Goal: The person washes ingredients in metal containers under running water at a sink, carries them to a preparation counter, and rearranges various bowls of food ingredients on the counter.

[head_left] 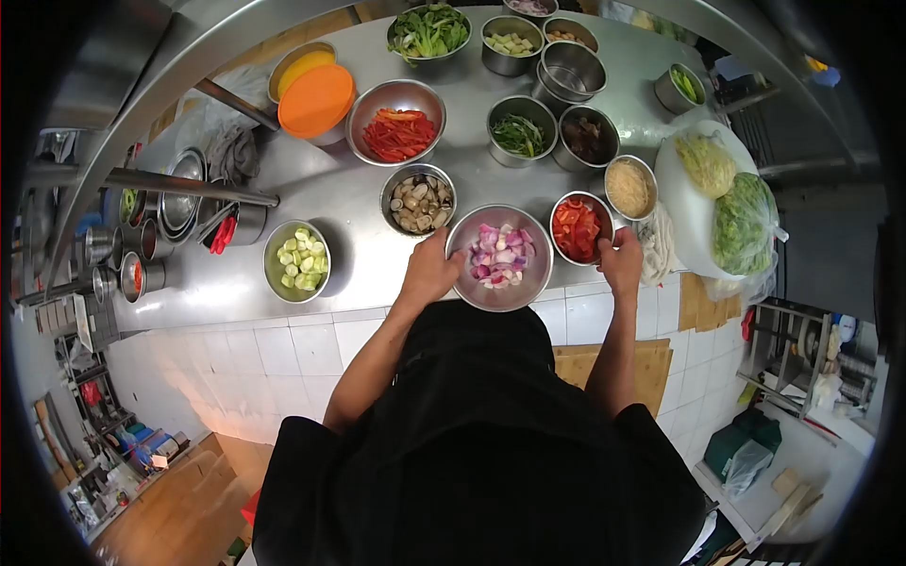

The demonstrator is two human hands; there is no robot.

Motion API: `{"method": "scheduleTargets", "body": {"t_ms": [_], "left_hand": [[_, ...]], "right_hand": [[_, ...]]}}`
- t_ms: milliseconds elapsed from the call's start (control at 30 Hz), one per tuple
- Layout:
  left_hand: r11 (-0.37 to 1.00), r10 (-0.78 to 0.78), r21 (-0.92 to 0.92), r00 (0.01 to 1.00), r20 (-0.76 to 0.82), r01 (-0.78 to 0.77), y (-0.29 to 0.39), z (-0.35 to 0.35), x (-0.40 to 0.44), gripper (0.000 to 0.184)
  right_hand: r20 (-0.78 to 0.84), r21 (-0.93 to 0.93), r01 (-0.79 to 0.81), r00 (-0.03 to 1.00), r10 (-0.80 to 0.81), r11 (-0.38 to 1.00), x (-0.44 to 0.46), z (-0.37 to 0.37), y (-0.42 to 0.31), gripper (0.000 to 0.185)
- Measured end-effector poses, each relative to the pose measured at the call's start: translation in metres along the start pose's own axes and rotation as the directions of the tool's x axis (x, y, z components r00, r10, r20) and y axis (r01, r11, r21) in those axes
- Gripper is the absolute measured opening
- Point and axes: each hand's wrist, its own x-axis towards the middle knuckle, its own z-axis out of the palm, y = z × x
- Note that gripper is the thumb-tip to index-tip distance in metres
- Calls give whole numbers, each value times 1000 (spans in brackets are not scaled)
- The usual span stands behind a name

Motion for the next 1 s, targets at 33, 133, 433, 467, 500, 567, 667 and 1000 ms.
{"method": "scheduleTargets", "body": {"t_ms": [33, 133, 433, 467, 500, 567, 667, 1000], "left_hand": [[1000, -14, -23, 1000, 28, 15, -1, 1, 4, 30], [996, -42, -72, 997, 68, 47, -2, 4, 1, 30], [977, -128, -184, 986, -102, 108, -9, -75, -75, 32], [913, -277, -353, 947, -165, 206, -18, -97, -92, 31], [813, -414, -519, 889, -198, 263, -25, -117, -109, 31], [780, -509, -573, 787, -348, 251, -46, -168, -143, 29], [859, -492, -458, 617, -614, 230, -88, -239, -183, 26], [506, -841, -828, 75, -536, -242, -365, -367, -161, 26]], "right_hand": [[52, -38, -35, 998, 37, 999, 1, -1, -1, 16], [110, -127, 14, 994, 0, 992, 4, -4, -10, 18], [261, -134, 206, 951, -166, 969, 33, -3, 25, 28], [271, -157, 197, 951, -150, 968, 40, 0, 44, 26], [270, -183, 186, 954, -133, 965, 42, 3, 47, 24], [323, -166, 162, 941, -101, 973, 44, -5, 41, 22], [372, -139, 238, 912, -171, 961, 45, -23, 17, 18], [564, 143, 446, 697, -443, 884, -25, 15, -196, 18]]}}
